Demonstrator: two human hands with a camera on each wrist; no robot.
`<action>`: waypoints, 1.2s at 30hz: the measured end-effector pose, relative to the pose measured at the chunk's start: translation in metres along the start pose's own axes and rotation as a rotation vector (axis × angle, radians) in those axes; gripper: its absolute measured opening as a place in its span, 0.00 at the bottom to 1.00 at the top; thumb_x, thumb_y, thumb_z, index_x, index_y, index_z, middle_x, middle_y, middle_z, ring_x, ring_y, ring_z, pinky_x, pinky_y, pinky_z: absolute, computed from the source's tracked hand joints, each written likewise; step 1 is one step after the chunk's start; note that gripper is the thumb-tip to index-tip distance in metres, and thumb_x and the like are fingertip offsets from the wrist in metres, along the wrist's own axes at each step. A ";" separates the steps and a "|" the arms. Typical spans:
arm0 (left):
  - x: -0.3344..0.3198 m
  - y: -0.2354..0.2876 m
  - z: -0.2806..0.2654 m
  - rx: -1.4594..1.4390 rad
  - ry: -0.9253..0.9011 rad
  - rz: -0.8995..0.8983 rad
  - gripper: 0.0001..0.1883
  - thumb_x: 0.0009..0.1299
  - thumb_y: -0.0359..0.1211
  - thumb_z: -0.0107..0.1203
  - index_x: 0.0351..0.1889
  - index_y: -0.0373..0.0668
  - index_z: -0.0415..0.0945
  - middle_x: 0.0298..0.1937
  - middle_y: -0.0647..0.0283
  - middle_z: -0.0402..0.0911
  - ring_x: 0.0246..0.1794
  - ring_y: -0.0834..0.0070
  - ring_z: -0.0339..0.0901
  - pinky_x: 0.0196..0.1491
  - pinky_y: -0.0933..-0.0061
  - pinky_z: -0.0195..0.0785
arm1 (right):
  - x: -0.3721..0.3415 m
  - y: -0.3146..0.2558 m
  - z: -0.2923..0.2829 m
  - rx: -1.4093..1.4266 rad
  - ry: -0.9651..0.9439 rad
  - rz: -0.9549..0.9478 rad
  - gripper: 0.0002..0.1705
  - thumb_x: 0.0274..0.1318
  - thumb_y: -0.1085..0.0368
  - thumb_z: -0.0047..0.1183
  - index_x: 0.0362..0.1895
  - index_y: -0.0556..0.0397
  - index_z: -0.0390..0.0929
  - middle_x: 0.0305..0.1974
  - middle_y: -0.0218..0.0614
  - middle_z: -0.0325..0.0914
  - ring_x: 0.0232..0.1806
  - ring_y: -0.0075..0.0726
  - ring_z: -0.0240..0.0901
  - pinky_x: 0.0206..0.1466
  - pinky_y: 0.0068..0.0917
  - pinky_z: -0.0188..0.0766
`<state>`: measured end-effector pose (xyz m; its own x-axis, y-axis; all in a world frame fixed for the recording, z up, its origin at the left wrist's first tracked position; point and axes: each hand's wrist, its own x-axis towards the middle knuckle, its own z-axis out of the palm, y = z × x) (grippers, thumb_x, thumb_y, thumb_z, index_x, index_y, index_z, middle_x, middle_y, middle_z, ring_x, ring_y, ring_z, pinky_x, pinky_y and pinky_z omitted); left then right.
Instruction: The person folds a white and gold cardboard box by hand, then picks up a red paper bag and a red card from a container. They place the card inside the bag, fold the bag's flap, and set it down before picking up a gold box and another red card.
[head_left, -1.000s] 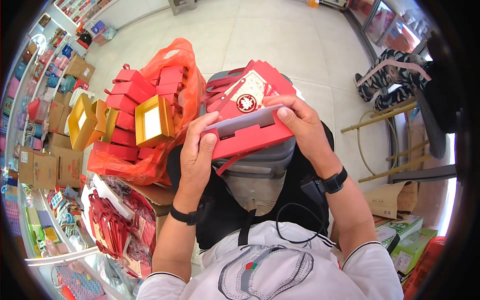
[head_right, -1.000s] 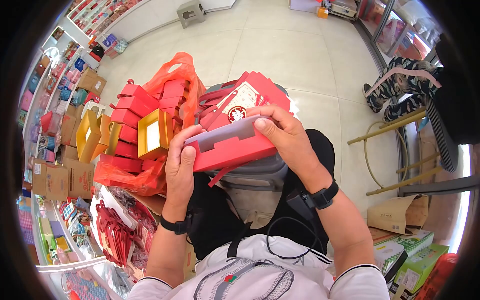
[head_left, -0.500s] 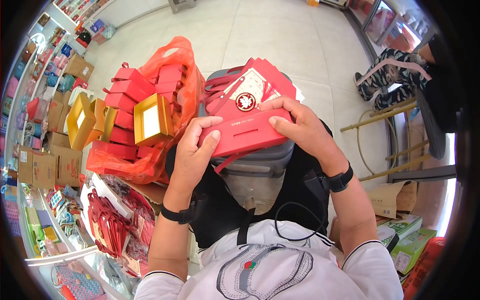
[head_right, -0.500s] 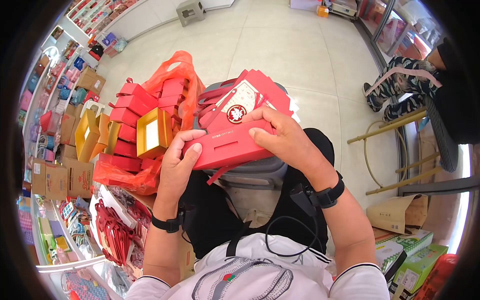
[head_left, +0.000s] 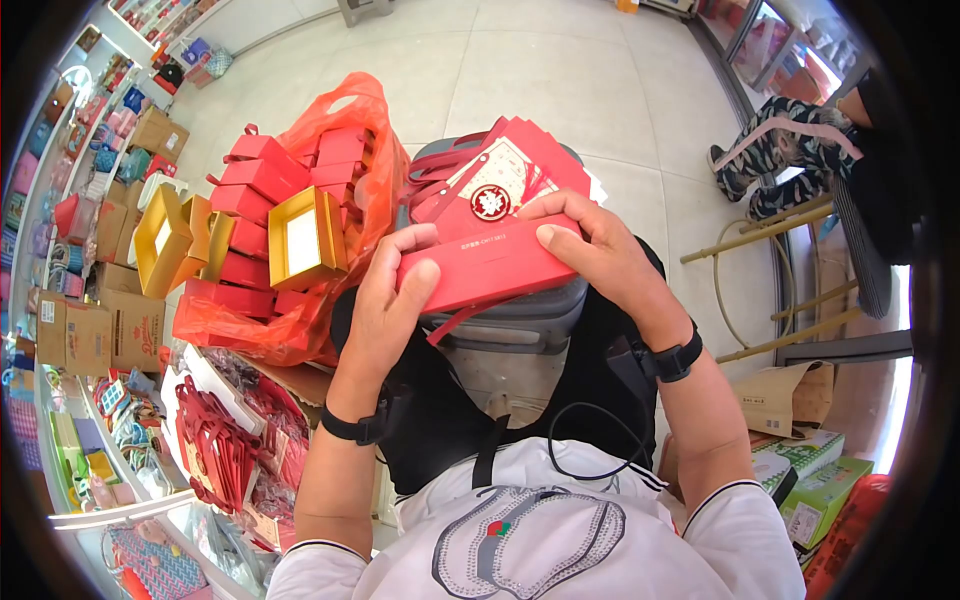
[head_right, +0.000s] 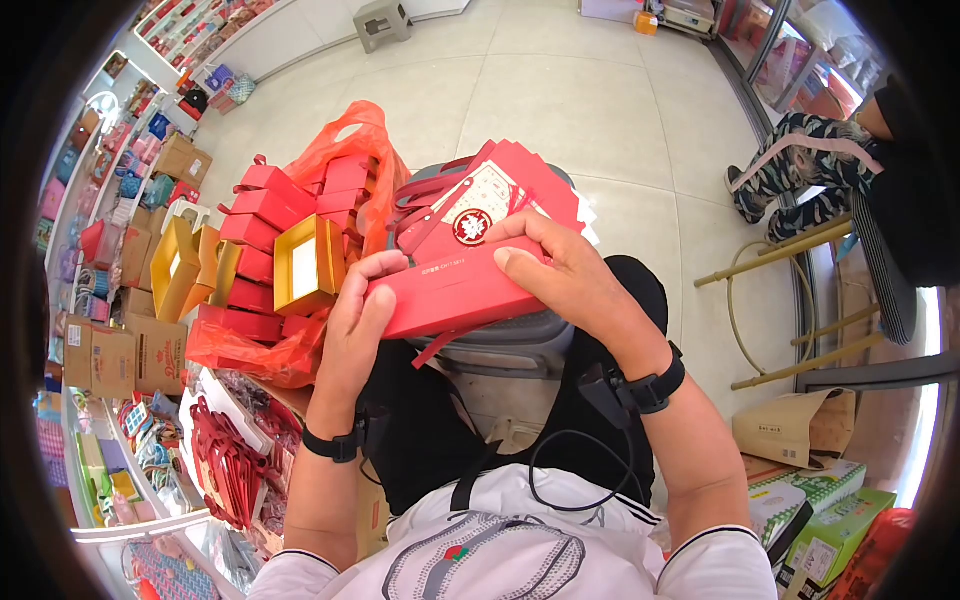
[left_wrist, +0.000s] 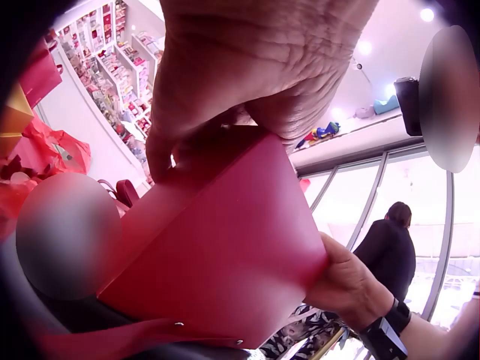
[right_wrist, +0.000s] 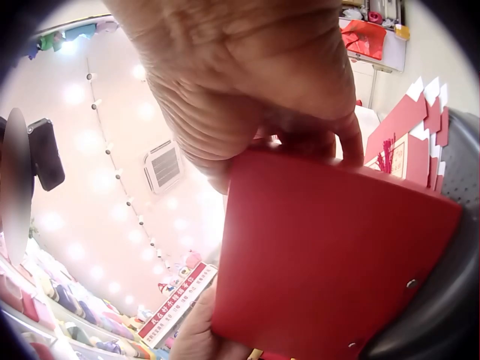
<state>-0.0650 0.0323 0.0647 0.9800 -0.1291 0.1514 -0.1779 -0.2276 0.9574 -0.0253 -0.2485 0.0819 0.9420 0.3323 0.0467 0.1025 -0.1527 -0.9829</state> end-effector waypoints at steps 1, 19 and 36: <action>-0.001 0.000 0.001 0.034 -0.011 0.085 0.32 0.74 0.44 0.69 0.69 0.37 0.73 0.63 0.57 0.79 0.65 0.70 0.76 0.69 0.68 0.68 | 0.000 0.004 0.001 0.006 0.014 -0.020 0.13 0.72 0.62 0.54 0.54 0.53 0.82 0.48 0.30 0.82 0.53 0.24 0.74 0.61 0.26 0.71; -0.013 0.016 0.054 0.864 0.206 0.714 0.40 0.58 0.33 0.79 0.69 0.41 0.70 0.70 0.52 0.74 0.75 0.51 0.70 0.78 0.39 0.58 | -0.007 0.004 0.034 0.767 0.077 0.090 0.37 0.79 0.41 0.52 0.76 0.53 0.65 0.66 0.40 0.76 0.65 0.36 0.78 0.65 0.45 0.79; 0.007 0.010 -0.003 0.074 0.079 0.080 0.30 0.79 0.46 0.64 0.68 0.31 0.73 0.60 0.53 0.81 0.63 0.67 0.78 0.67 0.65 0.69 | 0.022 0.053 0.025 0.922 0.124 0.194 0.33 0.77 0.51 0.47 0.75 0.60 0.69 0.68 0.42 0.78 0.68 0.35 0.77 0.72 0.36 0.75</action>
<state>-0.0599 0.0324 0.0764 0.9658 -0.0737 0.2486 -0.2593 -0.2901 0.9212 -0.0068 -0.2258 0.0261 0.9489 0.2688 -0.1656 -0.3016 0.6175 -0.7264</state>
